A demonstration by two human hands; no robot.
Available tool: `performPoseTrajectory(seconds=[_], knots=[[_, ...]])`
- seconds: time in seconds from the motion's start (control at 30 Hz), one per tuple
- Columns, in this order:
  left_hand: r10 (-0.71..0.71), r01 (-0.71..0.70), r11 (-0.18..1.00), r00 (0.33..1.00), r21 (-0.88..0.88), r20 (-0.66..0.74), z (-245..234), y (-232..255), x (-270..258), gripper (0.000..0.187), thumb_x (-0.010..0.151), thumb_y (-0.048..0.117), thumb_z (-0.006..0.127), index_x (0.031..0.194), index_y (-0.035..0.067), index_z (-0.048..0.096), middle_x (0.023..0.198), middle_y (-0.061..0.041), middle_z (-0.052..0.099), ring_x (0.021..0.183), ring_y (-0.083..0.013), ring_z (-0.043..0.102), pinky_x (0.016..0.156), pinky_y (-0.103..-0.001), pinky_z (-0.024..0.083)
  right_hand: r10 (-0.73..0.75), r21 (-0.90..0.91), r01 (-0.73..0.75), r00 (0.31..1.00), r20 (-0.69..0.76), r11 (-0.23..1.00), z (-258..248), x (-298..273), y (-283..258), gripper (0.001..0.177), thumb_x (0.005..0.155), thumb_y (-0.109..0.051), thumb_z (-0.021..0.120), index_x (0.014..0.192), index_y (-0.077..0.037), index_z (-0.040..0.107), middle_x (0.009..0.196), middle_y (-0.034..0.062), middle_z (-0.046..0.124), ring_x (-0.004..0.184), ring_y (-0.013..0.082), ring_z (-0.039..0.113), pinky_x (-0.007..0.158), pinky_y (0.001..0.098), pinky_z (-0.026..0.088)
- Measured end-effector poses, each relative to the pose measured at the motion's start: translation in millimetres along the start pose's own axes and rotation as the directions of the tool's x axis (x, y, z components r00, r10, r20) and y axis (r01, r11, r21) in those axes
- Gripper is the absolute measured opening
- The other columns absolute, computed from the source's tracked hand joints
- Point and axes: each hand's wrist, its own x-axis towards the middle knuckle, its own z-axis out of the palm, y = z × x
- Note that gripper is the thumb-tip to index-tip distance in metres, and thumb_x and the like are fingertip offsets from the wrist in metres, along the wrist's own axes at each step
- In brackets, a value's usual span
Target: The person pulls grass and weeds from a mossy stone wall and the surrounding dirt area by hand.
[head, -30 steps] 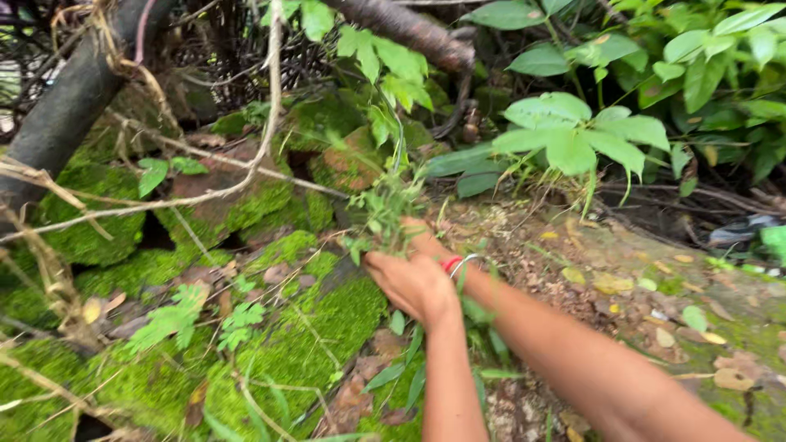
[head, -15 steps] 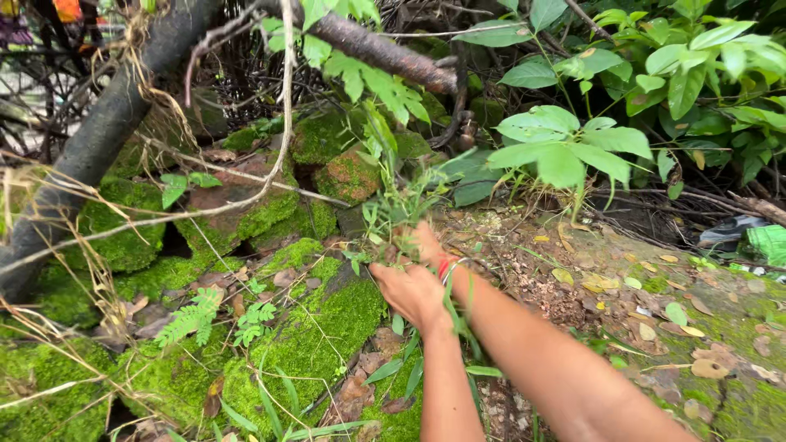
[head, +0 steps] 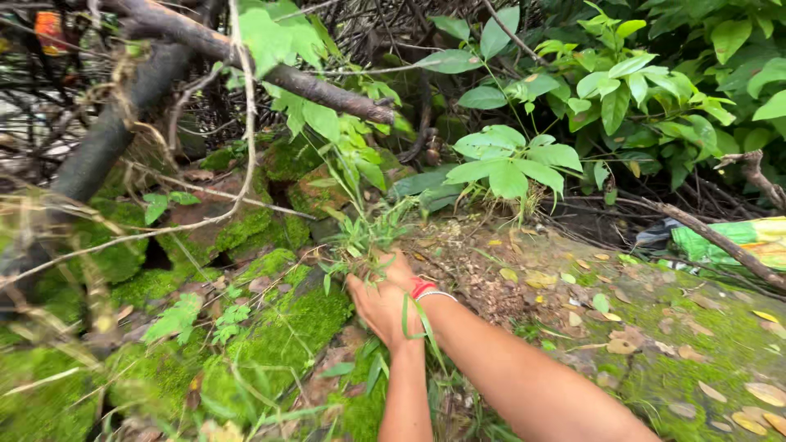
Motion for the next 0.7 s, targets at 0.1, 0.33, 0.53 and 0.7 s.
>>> performPoseTrajectory(seconds=[0.1,0.33,0.53,0.7], knots=[[-0.211,0.301,0.881,0.940,-0.365,0.267,-1.0,17.6,-24.5,0.030,0.079,0.013,0.058,0.105,-0.001,0.064,0.094,-0.026,0.072,0.086,-0.0429,0.071,0.077,-0.049,0.057,0.002,0.062,-0.002,1.000,0.000,0.998,-30.3,-21.8,-28.1,0.012,0.088,-0.008,0.062,0.096,-0.005,0.070,0.085,0.0028,0.067,0.071,0.0137,0.060,0.063,0.0339,0.050],[0.012,0.092,0.986,0.788,-0.137,0.616,92.2,117.3,-186.7,0.030,0.093,0.022,0.053,0.098,-0.003,0.068,0.092,-0.024,0.070,0.087,-0.0379,0.068,0.077,-0.047,0.052,-0.027,-0.047,0.022,0.994,-0.109,0.999,-158.8,-127.1,-168.4,0.013,0.088,0.003,0.061,0.097,-0.004,0.068,0.089,0.0036,0.066,0.074,0.0143,0.059,0.066,0.0336,0.050],[0.024,0.250,0.906,0.775,-0.340,0.632,150.2,193.0,-238.2,0.044,0.106,0.032,0.041,0.121,-0.007,0.054,0.119,-0.032,0.059,0.113,-0.0485,0.057,0.095,-0.055,0.044,-0.122,-0.344,-0.004,0.931,-0.343,0.939,-210.9,-154.1,-280.3,0.019,0.098,-0.017,0.061,0.093,-0.001,0.067,0.077,0.0034,0.063,0.066,0.0161,0.054,0.060,0.0375,0.045],[-0.214,0.211,0.972,0.603,0.105,0.768,165.1,148.6,-252.7,0.049,0.108,0.036,0.041,0.122,-0.006,0.060,0.127,-0.037,0.055,0.117,-0.0522,0.055,0.099,-0.058,0.044,-0.428,-0.928,0.083,0.900,-0.087,0.364,-303.7,-127.8,-206.7,0.024,0.095,-0.015,0.052,0.095,0.003,0.068,0.077,0.0260,0.068,0.065,0.0315,0.064,0.062,0.0473,0.052]])
